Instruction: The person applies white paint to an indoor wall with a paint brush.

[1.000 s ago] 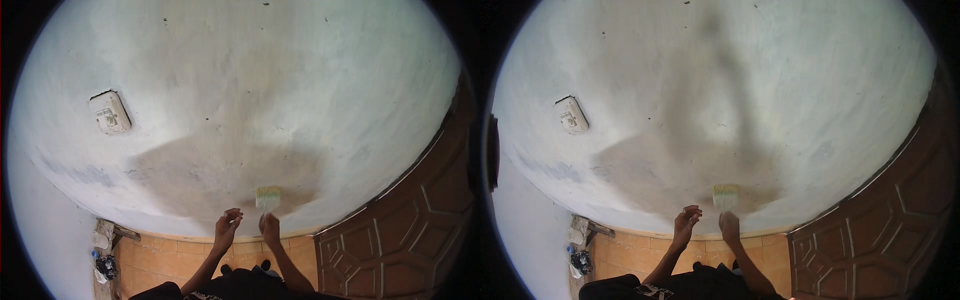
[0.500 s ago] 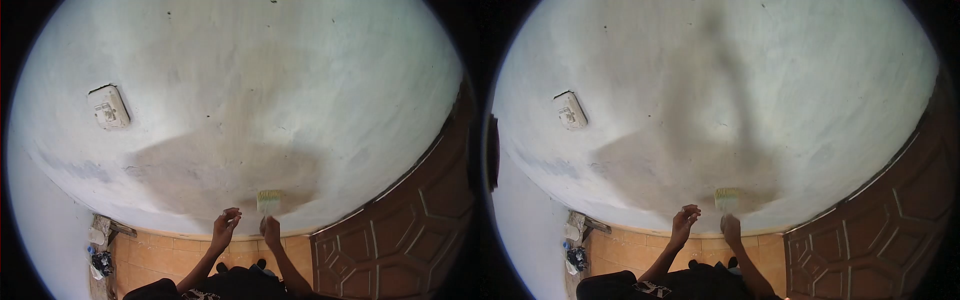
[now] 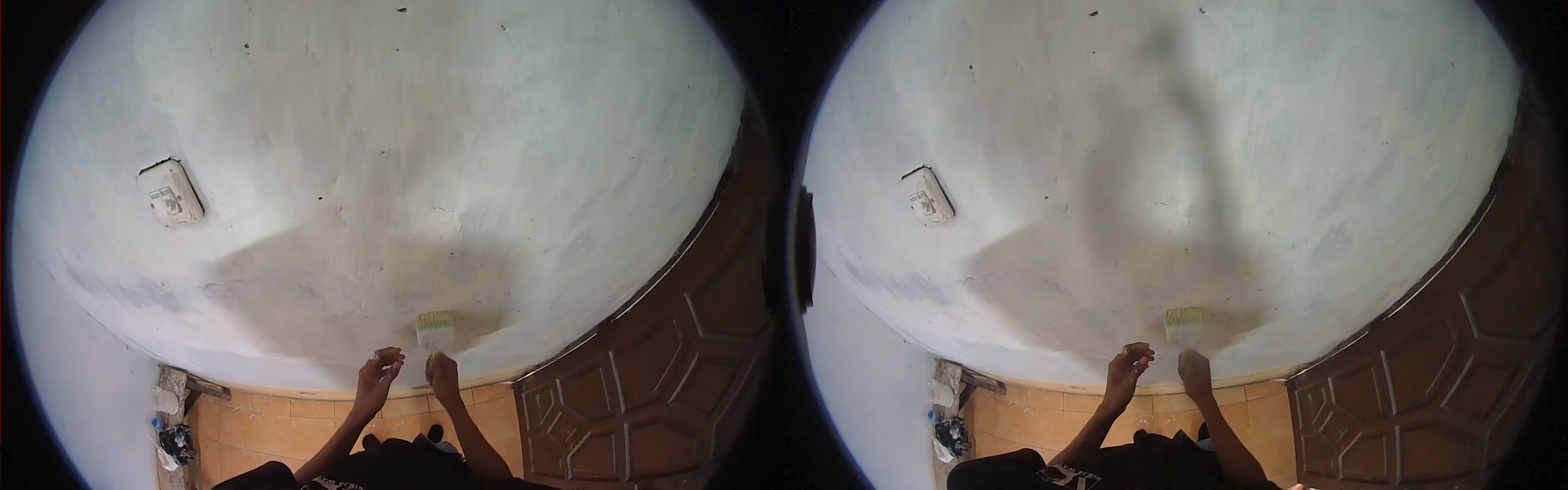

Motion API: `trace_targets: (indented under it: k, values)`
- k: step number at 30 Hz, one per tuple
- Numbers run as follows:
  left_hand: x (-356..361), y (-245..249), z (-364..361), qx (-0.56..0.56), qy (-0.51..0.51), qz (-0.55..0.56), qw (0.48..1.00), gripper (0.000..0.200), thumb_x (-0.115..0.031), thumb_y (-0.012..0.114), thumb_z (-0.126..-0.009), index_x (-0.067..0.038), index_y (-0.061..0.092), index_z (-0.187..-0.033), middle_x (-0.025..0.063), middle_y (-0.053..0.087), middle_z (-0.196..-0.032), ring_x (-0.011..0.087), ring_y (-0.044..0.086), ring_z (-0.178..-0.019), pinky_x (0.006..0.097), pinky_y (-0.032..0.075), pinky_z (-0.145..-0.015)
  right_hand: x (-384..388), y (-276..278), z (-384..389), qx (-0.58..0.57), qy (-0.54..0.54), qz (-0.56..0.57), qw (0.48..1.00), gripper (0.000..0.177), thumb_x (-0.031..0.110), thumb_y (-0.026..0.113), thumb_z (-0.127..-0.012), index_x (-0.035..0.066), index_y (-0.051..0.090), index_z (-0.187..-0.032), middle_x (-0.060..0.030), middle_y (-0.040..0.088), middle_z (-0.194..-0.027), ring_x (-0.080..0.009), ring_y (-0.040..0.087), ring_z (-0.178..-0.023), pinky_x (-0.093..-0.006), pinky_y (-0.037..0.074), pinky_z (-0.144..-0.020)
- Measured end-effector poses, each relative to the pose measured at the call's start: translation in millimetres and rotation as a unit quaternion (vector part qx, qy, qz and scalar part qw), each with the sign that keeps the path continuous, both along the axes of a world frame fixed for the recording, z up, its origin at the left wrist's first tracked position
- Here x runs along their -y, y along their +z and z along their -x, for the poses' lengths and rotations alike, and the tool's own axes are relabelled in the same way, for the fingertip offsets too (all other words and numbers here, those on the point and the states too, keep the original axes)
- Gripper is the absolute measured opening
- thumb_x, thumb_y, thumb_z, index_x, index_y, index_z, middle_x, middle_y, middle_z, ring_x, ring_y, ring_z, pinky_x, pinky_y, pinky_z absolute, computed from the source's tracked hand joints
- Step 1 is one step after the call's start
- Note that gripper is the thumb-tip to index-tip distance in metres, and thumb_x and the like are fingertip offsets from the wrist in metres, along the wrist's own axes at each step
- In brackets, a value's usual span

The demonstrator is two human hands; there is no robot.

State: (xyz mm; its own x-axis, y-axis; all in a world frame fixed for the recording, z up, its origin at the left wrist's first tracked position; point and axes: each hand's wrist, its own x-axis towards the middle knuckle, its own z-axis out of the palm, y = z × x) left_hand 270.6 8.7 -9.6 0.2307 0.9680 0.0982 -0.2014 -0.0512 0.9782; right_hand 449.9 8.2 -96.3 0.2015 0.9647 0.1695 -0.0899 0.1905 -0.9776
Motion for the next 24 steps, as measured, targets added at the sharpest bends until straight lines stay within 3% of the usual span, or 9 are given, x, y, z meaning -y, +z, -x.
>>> trace_targets:
  k: [3, 4, 7, 10, 13, 15, 18, 20, 24]
  values:
    - [-8, -10, -1, 0.012, 0.006, -0.015, 1.0, 0.024, -0.005, 0.057, -0.094, 0.0, 0.055, -0.117, 0.0104, 0.064, -0.106, 0.0173, 0.061, -0.101, 0.0308, 0.05, -0.088, 9, 56, 3, -0.064, 0.014, -0.033, 0.997, 0.046, 0.036, 0.043, -0.102, 0.011, 0.036, -0.064, 0.0021, 0.035, -0.052, -0.007, 0.03, -0.042, -0.0252, 0.021, -0.04]
    - [-1, -15, 1, 0.014, 0.003, -0.01, 1.0, 0.024, -0.005, 0.057, -0.094, -0.001, 0.055, -0.117, 0.0102, 0.064, -0.106, 0.0171, 0.061, -0.101, 0.0307, 0.05, -0.088, -2, 59, -6, 0.06, -0.025, -0.067, 0.996, 0.046, 0.037, 0.043, -0.102, 0.011, 0.036, -0.064, 0.0019, 0.036, -0.052, -0.0071, 0.03, -0.042, -0.0255, 0.021, -0.04]
    - [0, -7, 1, -0.037, -0.01, -0.001, 0.999, 0.024, -0.006, 0.057, -0.094, -0.001, 0.056, -0.117, 0.0093, 0.064, -0.106, 0.0166, 0.061, -0.102, 0.0302, 0.05, -0.088, -28, 133, -12, 0.022, -0.045, -0.091, 0.995, 0.045, 0.036, 0.043, -0.102, 0.01, 0.038, -0.066, 0.0024, 0.034, -0.052, -0.0065, 0.03, -0.043, -0.0259, 0.02, -0.04]
    - [-2, -1, -1, -0.016, -0.016, 0.003, 1.0, 0.024, -0.007, 0.058, -0.094, -0.001, 0.056, -0.117, 0.0089, 0.064, -0.106, 0.0165, 0.061, -0.102, 0.0299, 0.05, -0.088, -40, 133, -12, -0.052, -0.002, -0.049, 0.997, 0.046, 0.039, 0.042, -0.102, 0.01, 0.037, -0.066, 0.0026, 0.033, -0.052, -0.0067, 0.029, -0.042, -0.0264, 0.02, -0.04]
    - [-4, 1, -1, 0.008, 0.003, 0.013, 1.0, 0.024, -0.007, 0.058, -0.094, -0.002, 0.056, -0.118, 0.009, 0.064, -0.107, 0.0165, 0.061, -0.102, 0.03, 0.05, -0.088, -36, 12, -15, 0.021, -0.044, -0.058, 0.997, 0.048, 0.044, 0.043, -0.1, 0.012, 0.038, -0.065, 0.0026, 0.034, -0.051, -0.0081, 0.029, -0.04, -0.0266, 0.021, -0.039]
    - [-1, -3, 1, -0.005, 0.016, 0.003, 1.0, 0.025, -0.007, 0.058, -0.094, -0.001, 0.056, -0.118, 0.0095, 0.064, -0.107, 0.0166, 0.061, -0.102, 0.03, 0.05, -0.088, 5, 24, 1, -0.085, -0.018, 0.04, 0.995, 0.047, 0.044, 0.044, -0.1, 0.011, 0.039, -0.066, 0.0024, 0.034, -0.051, -0.0085, 0.03, -0.04, -0.0254, 0.023, -0.039]
    - [-4, -2, 3, -0.02, 0.021, 0.008, 1.0, 0.025, -0.007, 0.058, -0.094, -0.001, 0.056, -0.118, 0.01, 0.064, -0.107, 0.0169, 0.061, -0.102, 0.0302, 0.05, -0.088, 12, 67, 2, -0.131, -0.001, -0.009, 0.991, 0.047, 0.044, 0.045, -0.1, 0.012, 0.039, -0.067, 0.0021, 0.034, -0.051, -0.008, 0.03, -0.041, -0.0249, 0.022, -0.039]
    - [5, -5, 6, -0.025, 0.006, 0.029, 0.999, 0.025, -0.007, 0.058, -0.094, 0.0, 0.056, -0.118, 0.0102, 0.064, -0.107, 0.017, 0.061, -0.101, 0.0305, 0.05, -0.088, -9, 95, -12, -0.02, -0.018, -0.079, 0.996, 0.046, 0.043, 0.047, -0.099, 0.011, 0.038, -0.068, 0.002, 0.034, -0.054, -0.0074, 0.03, -0.043, -0.0255, 0.019, -0.04]
    - [3, -3, -2, -0.009, -0.03, 0.02, 0.999, 0.025, -0.007, 0.058, -0.094, 0.001, 0.056, -0.117, 0.0104, 0.064, -0.106, 0.0171, 0.061, -0.101, 0.0309, 0.049, -0.089, -32, 166, -14, -0.068, 0.001, -0.048, 0.996, 0.047, 0.041, 0.046, -0.1, 0.01, 0.037, -0.066, 0.0024, 0.035, -0.054, -0.0059, 0.028, -0.043, -0.025, 0.019, -0.041]
